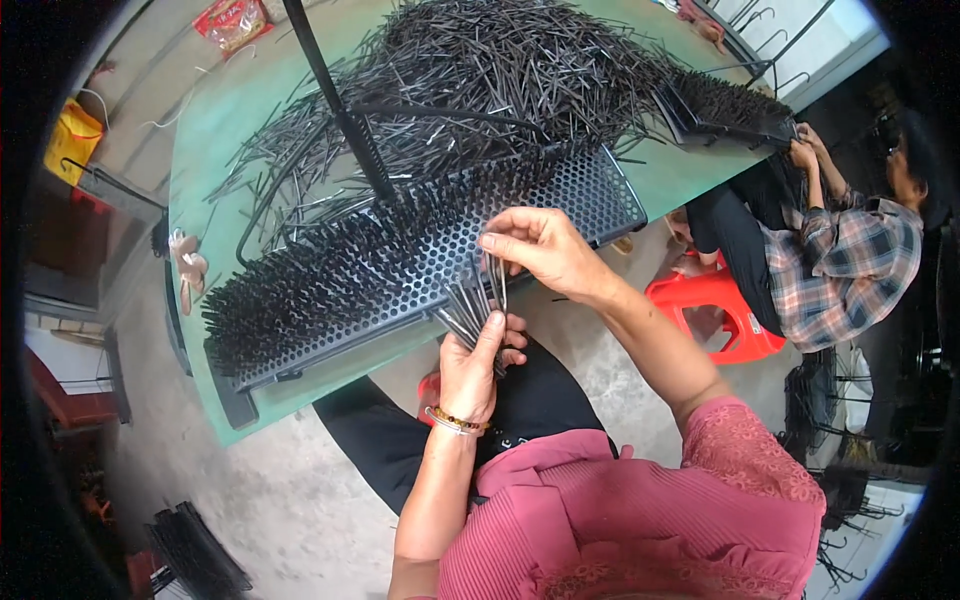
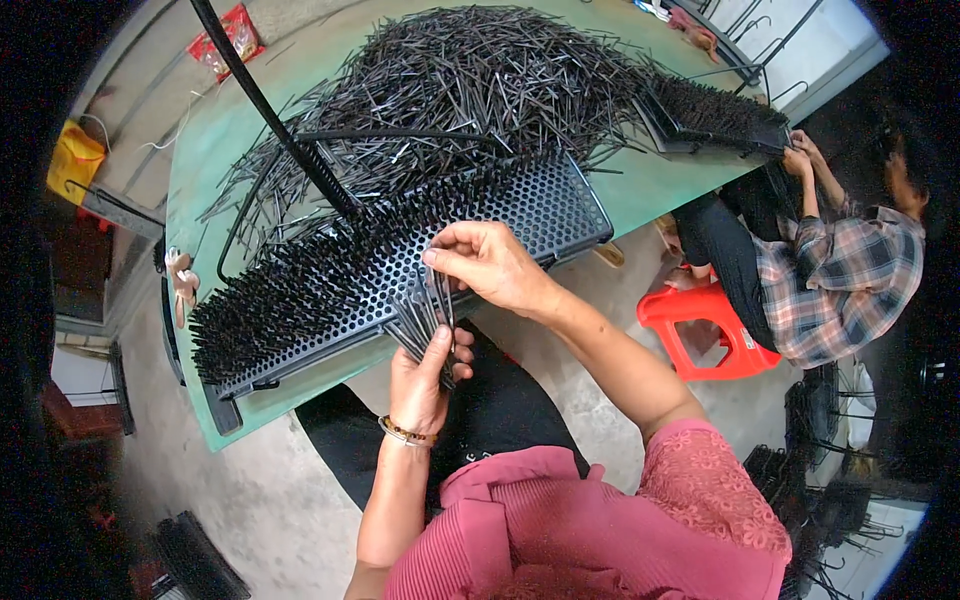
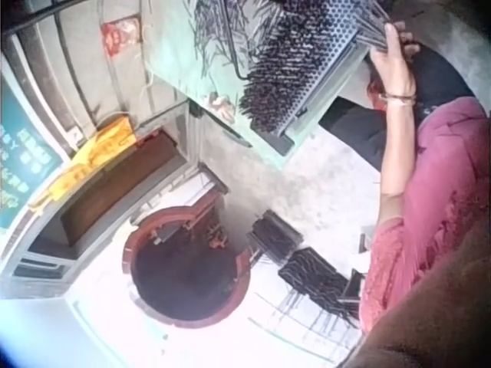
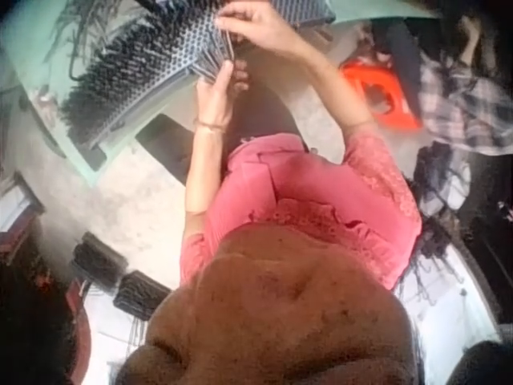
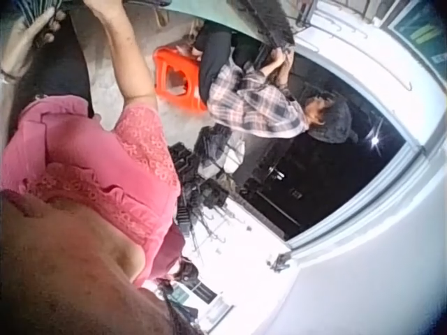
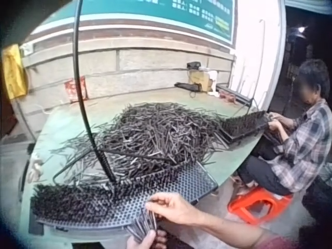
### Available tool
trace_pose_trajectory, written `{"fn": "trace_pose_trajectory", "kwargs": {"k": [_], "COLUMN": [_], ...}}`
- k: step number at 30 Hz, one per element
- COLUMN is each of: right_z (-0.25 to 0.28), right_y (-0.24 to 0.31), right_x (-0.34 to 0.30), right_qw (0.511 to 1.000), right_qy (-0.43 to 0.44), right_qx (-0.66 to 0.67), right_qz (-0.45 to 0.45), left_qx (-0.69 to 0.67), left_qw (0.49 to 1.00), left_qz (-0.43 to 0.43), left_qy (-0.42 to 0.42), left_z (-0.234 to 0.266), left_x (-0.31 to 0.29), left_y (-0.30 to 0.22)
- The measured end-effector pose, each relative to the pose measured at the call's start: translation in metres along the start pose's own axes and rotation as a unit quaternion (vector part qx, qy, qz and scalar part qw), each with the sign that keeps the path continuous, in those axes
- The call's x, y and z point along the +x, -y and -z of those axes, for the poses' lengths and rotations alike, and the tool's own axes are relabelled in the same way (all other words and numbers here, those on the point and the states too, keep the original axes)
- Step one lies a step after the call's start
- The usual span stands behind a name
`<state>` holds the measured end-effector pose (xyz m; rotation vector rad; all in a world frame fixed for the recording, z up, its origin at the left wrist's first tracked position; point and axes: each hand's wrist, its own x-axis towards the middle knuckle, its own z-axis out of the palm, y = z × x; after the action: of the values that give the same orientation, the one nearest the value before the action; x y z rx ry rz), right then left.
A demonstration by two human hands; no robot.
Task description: Manually inserting black bristles into a perforated base plate for assembly.
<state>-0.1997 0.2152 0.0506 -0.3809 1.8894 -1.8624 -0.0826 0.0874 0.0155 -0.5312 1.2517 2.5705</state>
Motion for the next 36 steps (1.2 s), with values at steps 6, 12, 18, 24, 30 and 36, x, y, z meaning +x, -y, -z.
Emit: {"fn": "trace_pose_trajectory", "kwargs": {"k": [6, 12, 18, 24, 30, 36], "right_z": [0.006, 0.011, 0.009, 0.01, 0.004, 0.007], "right_y": [0.007, 0.013, 0.006, -0.002, -0.005, -0.01], "right_x": [0.006, 0.024, 0.043, 0.045, 0.037, 0.039], "right_qw": [0.993, 0.967, 0.945, 0.937, 0.865, 0.784], "right_qy": [-0.081, -0.152, -0.113, -0.111, -0.189, -0.165], "right_qx": [0.086, 0.021, -0.159, -0.181, -0.319, -0.41], "right_qz": [0.012, 0.202, 0.263, 0.277, 0.337, 0.437], "left_qx": [0.051, 0.005, -0.042, -0.064, -0.05, -0.047], "left_qw": [0.997, 0.999, 0.998, 0.996, 0.997, 0.997], "left_qz": [-0.052, -0.017, 0.026, 0.047, 0.044, 0.046], "left_qy": [0.023, 0.039, 0.044, 0.034, 0.026, 0.029], "left_z": [0.005, 0.012, 0.009, 0.007, 0.008, 0.008], "left_x": [0.002, 0.003, 0.003, 0.004, 0.004, 0.004], "left_y": [0.004, 0.012, 0.01, 0.008, 0.008, 0.008]}}
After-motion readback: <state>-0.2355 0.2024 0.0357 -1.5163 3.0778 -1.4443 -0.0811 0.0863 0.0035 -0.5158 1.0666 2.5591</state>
